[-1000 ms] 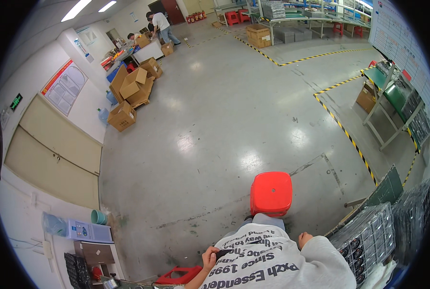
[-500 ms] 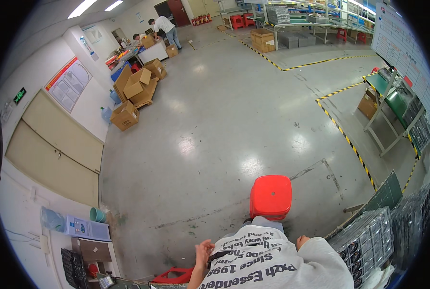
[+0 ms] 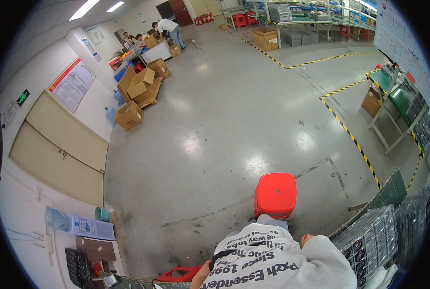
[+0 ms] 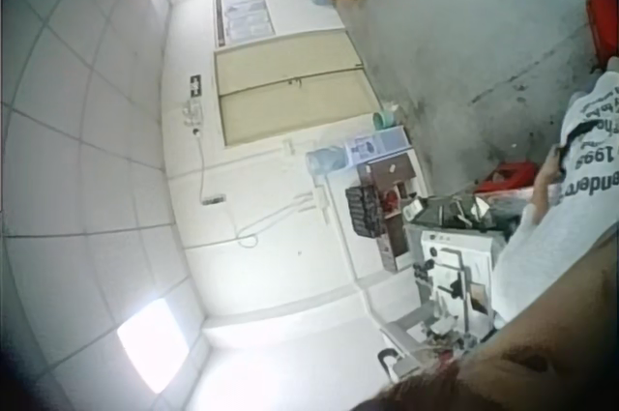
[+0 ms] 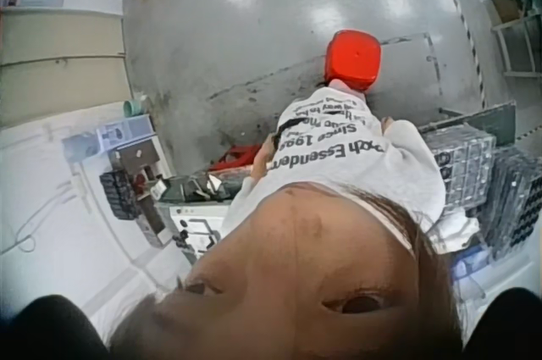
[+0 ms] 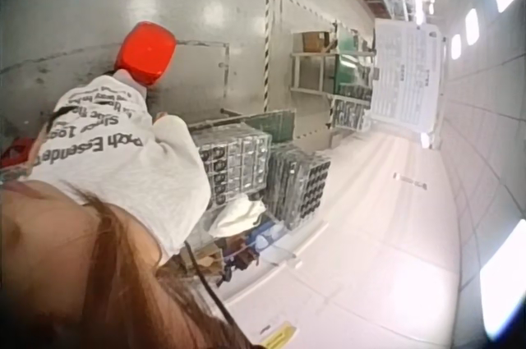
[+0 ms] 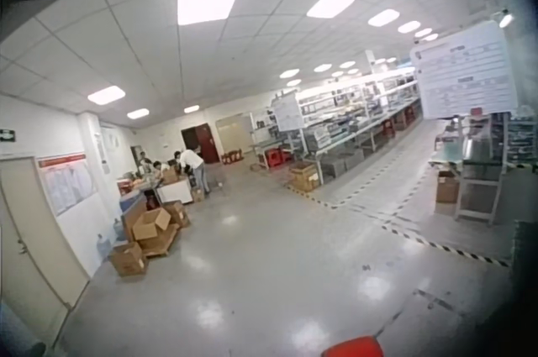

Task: The person places black components into a machine fixture, wipes parts using tissues and liquid from a bottle, and picks up a phone before stepping away from the workbench.

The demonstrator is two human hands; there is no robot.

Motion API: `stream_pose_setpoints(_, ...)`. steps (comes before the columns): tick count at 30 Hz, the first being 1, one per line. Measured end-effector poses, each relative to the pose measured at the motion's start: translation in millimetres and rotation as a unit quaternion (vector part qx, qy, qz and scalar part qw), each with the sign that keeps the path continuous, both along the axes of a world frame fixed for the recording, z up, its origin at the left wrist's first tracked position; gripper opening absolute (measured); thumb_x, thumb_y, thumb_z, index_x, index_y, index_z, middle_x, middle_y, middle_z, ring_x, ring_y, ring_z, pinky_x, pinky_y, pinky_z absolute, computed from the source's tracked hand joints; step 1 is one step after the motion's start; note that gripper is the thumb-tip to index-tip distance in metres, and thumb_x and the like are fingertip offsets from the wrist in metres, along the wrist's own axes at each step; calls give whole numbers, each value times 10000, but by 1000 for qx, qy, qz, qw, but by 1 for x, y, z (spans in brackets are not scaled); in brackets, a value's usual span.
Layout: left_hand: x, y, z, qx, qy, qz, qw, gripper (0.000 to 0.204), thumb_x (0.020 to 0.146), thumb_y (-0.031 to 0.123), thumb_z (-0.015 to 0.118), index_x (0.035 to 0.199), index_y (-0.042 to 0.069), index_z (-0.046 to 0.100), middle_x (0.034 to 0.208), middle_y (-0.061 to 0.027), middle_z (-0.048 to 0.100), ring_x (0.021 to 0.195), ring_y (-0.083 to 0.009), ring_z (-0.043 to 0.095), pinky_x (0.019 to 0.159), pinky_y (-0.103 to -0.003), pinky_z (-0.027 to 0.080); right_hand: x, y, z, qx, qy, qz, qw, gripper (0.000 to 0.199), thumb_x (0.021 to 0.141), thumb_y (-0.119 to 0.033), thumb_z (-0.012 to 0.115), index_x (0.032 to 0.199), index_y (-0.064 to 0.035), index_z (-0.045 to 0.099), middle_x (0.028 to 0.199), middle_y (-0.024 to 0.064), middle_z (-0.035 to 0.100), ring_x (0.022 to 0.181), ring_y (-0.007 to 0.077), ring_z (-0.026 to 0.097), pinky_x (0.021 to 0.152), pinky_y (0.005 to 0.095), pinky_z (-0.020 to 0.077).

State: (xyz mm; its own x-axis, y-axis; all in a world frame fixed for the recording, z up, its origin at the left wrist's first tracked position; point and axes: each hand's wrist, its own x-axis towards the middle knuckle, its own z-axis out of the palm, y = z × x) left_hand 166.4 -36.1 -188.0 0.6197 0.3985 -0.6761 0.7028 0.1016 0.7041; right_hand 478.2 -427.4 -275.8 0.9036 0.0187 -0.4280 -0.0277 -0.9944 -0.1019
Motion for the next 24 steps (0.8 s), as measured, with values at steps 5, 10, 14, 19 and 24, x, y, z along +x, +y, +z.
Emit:
stream_pose_setpoints(5, -19, 19, -43, -12, 77, -49, 996, 248, 865, 236, 546, 1036, 56, 542, 781, -92, 627, 733, -240, 620, 626, -320, 475, 1, 0, -2, -18, -6, 21, 1000, 315, 811, -286, 501, 754, -14, 649, 742, 252, 623, 716, 415, 619, 688, 496, 495)
stream_pose_setpoints(10, -29, 11, -68, 235, 43, -58, 969, 270, 836, 273, 551, 927, 19, 563, 808, -189, 623, 794, -357, 611, 681, -417, 467, -3, -6, -24, -3, -19, -2, 1000, 296, 800, -291, 511, 765, -35, 656, 749, 222, 642, 716, 391, 630, 699, 489, 486)
stream_pose_setpoints(14, -23, 10, -82, 275, 95, 33, 956, 240, 815, 229, 546, 918, 13, 557, 812, -216, 609, 816, -400, 590, 698, -453, 457, -4, -5, -26, 0, -29, -12, 1000, 291, 796, -291, 519, 758, -36, 655, 745, 222, 641, 712, 388, 631, 695, 486, 486)
stream_pose_setpoints(19, -1, 22, -130, 266, 91, -81, 956, 192, 784, 138, 541, 935, 24, 567, 773, -172, 610, 732, -355, 586, 669, -392, 467, -4, -1, -16, -4, -26, 1, 1000, 288, 793, -289, 526, 764, -34, 658, 744, 222, 641, 713, 386, 631, 700, 484, 487)
stream_pose_setpoints(24, -9, 26, -133, -118, -56, 207, 970, 334, 688, -34, 569, 1014, 35, 568, 779, -8, 575, 715, -117, 555, 615, -245, 425, -2, -4, -16, -10, -17, -1, 1000, 284, 791, -281, 531, 758, -31, 661, 743, 218, 641, 713, 388, 631, 692, 479, 492)
